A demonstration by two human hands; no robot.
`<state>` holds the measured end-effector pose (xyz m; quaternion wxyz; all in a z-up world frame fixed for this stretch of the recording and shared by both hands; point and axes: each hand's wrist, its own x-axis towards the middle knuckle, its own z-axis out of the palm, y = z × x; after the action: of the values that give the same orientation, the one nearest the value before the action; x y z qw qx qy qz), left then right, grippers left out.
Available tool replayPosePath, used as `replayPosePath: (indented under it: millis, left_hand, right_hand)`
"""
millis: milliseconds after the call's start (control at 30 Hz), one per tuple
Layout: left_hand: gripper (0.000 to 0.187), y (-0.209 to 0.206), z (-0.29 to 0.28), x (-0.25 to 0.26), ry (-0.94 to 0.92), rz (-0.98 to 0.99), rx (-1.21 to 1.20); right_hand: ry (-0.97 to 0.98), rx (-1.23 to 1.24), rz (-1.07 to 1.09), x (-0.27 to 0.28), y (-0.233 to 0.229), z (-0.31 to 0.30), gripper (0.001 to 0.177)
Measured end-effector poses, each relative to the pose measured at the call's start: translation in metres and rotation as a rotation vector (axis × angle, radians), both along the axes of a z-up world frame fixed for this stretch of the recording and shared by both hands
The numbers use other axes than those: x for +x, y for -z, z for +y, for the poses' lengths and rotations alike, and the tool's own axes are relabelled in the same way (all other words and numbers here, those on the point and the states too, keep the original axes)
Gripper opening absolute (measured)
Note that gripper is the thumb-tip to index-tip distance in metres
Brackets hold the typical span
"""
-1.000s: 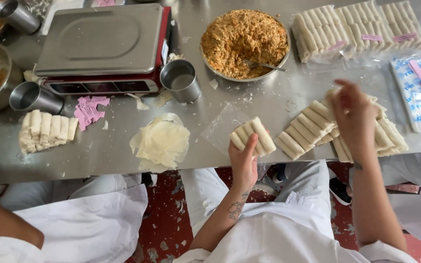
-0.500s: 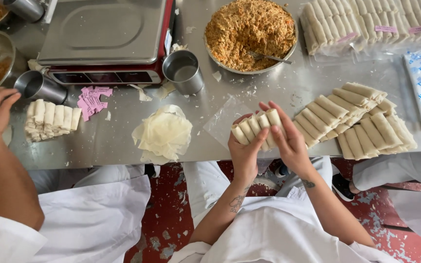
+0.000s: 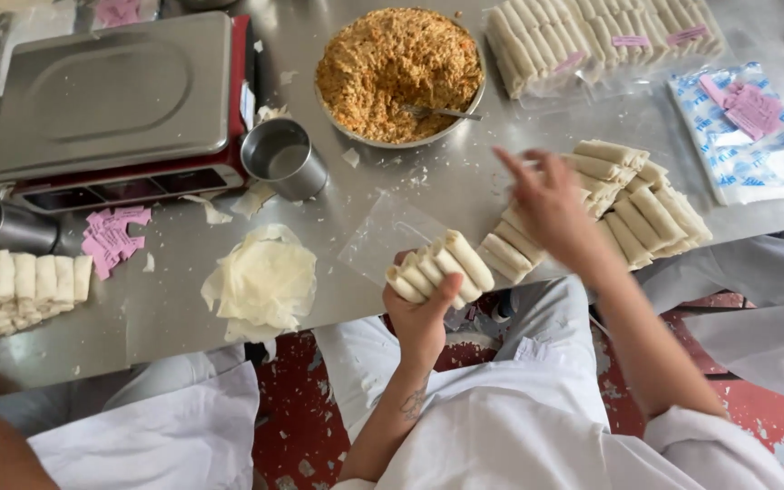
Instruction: Workers are rolling spring rolls and packing them into plastic sleeves at a production table.
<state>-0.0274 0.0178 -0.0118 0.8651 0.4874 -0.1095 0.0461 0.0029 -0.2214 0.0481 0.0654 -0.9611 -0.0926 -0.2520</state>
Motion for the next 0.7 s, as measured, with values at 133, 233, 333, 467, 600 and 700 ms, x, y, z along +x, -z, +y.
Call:
replayPosePath:
  millis: [133, 233, 333, 467, 600, 700]
  left_hand:
    - [0.041, -0.046, 0.013, -0.007, -0.084, -0.150, 0.053]
    - [0.043, -0.056, 0.013, -0.013, -0.089, -0.196, 0.029]
    - [0.036, -0.064, 0.013, -0.017, -0.038, -0.058, 0.088]
    - [0.036, -0.062, 0.018, -0.015, 0.017, -0.032, 0.067]
    - [0.036, -0.054, 0.024, -0.009, 0.013, 0.052, 0.076]
    - [0.037, -0.049, 0.026, -0.005, 0.015, 0.031, -0.001]
  right_hand:
    - [0.300, -0.400, 0.122, -0.003, 0.046, -0.064, 0.021]
    - [0.179, -0.228, 0.155, -0.009, 0.031, -0.064, 0.032]
    - [0.170, -0.064, 0.273, -0.017, -0.014, -0.038, 0.019]
    - [0.206, -0.264, 0.290, -0.014, -0.004, -0.041, 0.033]
    - [0.246, 0.044, 0.385, -0.014, -0.033, -0.030, 0.015]
    - [0.261, 0.300, 0.320, -0.028, -0.055, -0.015, 0.015]
